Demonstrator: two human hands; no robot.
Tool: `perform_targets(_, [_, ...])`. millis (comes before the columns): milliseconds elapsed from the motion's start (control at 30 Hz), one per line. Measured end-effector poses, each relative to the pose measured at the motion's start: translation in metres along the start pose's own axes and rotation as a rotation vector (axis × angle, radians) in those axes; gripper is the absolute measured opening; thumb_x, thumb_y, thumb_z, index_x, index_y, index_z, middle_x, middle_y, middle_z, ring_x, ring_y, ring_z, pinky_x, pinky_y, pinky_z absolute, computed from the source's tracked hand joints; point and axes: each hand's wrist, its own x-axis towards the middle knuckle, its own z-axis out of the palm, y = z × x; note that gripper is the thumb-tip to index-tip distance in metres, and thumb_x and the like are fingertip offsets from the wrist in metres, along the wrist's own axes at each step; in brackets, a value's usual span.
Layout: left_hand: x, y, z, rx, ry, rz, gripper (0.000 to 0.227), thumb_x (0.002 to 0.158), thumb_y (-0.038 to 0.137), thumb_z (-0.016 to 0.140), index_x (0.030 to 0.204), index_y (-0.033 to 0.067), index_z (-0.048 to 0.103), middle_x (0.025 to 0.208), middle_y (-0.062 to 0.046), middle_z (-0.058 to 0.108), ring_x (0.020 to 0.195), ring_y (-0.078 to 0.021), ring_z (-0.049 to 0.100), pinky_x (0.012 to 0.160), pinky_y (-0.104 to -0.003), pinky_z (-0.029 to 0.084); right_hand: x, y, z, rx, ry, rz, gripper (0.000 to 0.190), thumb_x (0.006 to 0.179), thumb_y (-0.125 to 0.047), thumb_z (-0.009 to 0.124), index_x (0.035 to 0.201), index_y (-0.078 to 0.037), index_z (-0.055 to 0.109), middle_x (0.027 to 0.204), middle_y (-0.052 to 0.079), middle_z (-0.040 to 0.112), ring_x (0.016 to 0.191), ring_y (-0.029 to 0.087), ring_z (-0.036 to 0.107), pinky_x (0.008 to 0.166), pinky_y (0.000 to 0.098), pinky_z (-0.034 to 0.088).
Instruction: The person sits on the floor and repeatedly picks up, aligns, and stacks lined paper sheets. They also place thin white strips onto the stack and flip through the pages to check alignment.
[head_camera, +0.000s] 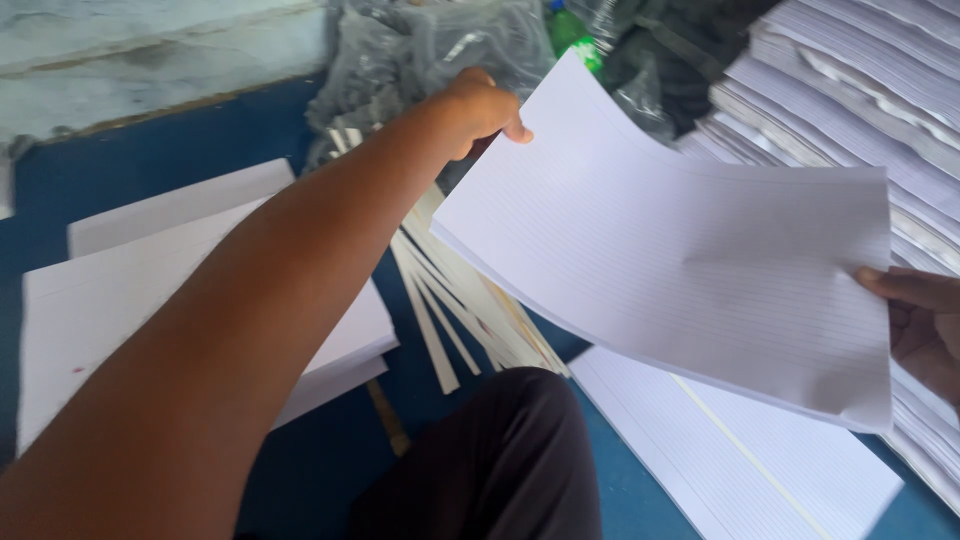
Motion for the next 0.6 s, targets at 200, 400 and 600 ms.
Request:
perform_targets(200, [-0.046,-0.037,-0.083,-0.095,0.062,-0.082,0.042,0.074,-0.003,0.078,0.113,-0.0118,0.065,0.102,-0.026,0.074,0.089,-0.0322,0.077,0.07,-0.046,0.061,0.019,-0.04,0.09,-0.022,-0.152,-0.044,0.057,0.095,-0.023,0.066,0.135,0.016,0.054,0.101,0.03,0.069,0.098,0.035,0.073,0.1,0.0554,0.051])
perform_targets(400, [-0.106,-0.072,-0.155,-0.153,0.2,-0.241,0.032,0.079,0.0,0.077,0.108,-0.0084,0.068,0.101,-0.021,0.074,0.091,-0.0274,0.075,0.078,-0.041,0.061,0.03,-0.076,0.183,-0.057,-0.294,-0.104,0.057,0.093,-0.023,0.068,0.132,0.016,0.056,0.106,0.026,0.069,0.101,0.029,0.07,0.097,0.0471,0.051])
perform_targets(600, [-0.168,-0.112,-0.208,-0.238,0.318,-0.362,0.029,0.081,0.002,0.076,0.108,-0.0075,0.07,0.101,-0.02,0.074,0.09,-0.0265,0.074,0.081,-0.037,0.059,0.024,-0.108,0.274,-0.122,-0.456,-0.092,0.048,0.093,-0.017,0.068,0.125,0.017,0.058,0.111,0.023,0.071,0.106,0.028,0.069,0.099,0.0436,0.052])
